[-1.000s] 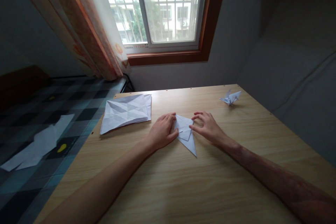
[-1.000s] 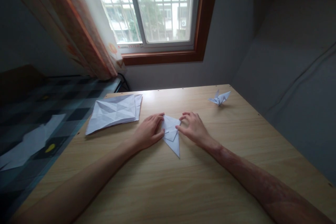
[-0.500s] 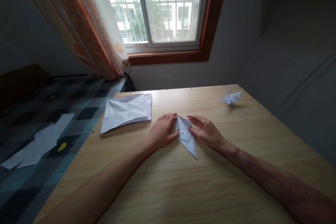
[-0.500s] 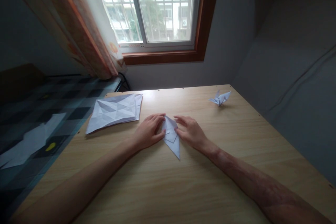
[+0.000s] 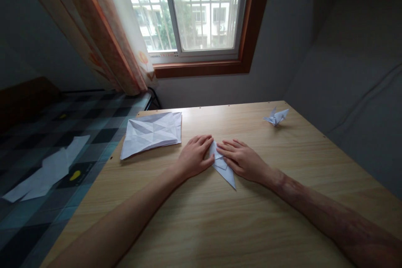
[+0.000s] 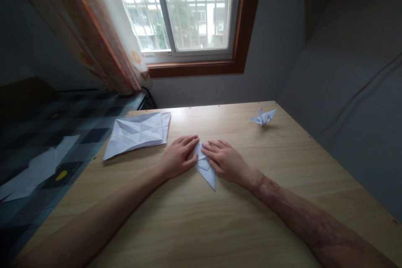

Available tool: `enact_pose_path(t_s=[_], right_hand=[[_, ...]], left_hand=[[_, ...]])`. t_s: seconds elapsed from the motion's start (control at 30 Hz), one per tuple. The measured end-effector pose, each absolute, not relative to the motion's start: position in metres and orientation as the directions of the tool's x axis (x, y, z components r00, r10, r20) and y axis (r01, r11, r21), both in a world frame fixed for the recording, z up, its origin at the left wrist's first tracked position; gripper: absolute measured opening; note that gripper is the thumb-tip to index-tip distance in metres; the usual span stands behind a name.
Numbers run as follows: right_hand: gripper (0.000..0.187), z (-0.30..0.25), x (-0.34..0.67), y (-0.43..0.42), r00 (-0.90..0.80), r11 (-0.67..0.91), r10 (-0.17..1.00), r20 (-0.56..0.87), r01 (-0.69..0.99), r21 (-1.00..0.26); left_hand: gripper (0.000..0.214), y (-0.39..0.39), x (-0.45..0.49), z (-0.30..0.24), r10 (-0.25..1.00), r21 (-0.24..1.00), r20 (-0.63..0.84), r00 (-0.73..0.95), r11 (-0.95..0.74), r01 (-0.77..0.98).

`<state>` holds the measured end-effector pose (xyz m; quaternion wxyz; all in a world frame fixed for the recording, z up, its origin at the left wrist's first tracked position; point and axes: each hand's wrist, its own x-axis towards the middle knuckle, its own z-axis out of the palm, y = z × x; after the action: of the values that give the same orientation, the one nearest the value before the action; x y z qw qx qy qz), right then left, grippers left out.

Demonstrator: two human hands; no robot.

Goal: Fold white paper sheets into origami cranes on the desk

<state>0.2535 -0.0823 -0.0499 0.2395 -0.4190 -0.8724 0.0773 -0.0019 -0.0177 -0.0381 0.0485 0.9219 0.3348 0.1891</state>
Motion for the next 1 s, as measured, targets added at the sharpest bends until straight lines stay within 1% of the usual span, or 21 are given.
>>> enact_pose_path(t_s=[0.1,0.2,0.3,0.4,0.5,0.57,0.63,0.7,0.9,0.93,1.0], right_hand=[[0.055,-0.049,0.257,-0.082,-0.565,0.658,0.753,0.337,0.67,-0.344],[0.059,-0.048,0.259,-0.083,-0.586,0.66,0.751,0.305,0.659,-0.359],[0.064,-0.044,0.261,-0.084,-0.621,0.677,0.734,0.274,0.642,-0.359],[0.069,-0.038,0.263,-0.085,-0.649,0.706,0.704,0.287,0.597,-0.381],[0.069,-0.034,0.264,-0.084,-0.658,0.729,0.681,0.323,0.564,-0.388],[0.065,-0.032,0.265,-0.082,-0.663,0.74,0.67,0.335,0.562,-0.368],[0.06,-0.032,0.264,-0.081,-0.668,0.748,0.664,0.337,0.575,-0.333],[0.055,-0.033,0.263,-0.08,-0.663,0.747,0.665,0.344,0.59,-0.307],[0.04,-0.038,0.259,-0.082,-0.635,0.753,0.655,0.408,0.593,-0.285],[0.037,-0.038,0.258,-0.083,-0.636,0.757,0.65,0.416,0.593,-0.275],[0.028,-0.037,0.258,-0.085,-0.641,0.762,0.642,0.421,0.598,-0.25]], left_hand=[[0.06,-0.018,-0.003,-0.039,0.65,0.193,0.293,0.701,-0.758,0.623],[0.066,-0.016,-0.005,-0.041,0.656,0.185,0.231,0.718,-0.754,0.63],[0.064,-0.014,-0.007,-0.042,0.649,0.198,0.198,0.735,-0.761,0.618],[0.056,-0.014,-0.008,-0.038,0.611,0.19,0.255,0.75,-0.792,0.58],[0.041,-0.017,-0.006,-0.034,0.554,0.184,0.325,0.767,-0.832,0.523],[0.034,-0.018,-0.006,-0.033,0.534,0.206,0.347,0.771,-0.845,0.493],[0.031,-0.017,-0.005,-0.032,0.519,0.229,0.355,0.778,-0.855,0.466],[0.03,-0.015,-0.006,-0.032,0.497,0.248,0.357,0.791,-0.867,0.433],[0.03,-0.01,-0.012,-0.029,0.437,0.323,0.356,0.826,-0.887,0.329],[0.031,-0.01,-0.012,-0.029,0.423,0.327,0.358,0.832,-0.892,0.313],[0.042,-0.011,-0.013,-0.027,0.391,0.315,0.36,0.847,-0.905,0.284]])
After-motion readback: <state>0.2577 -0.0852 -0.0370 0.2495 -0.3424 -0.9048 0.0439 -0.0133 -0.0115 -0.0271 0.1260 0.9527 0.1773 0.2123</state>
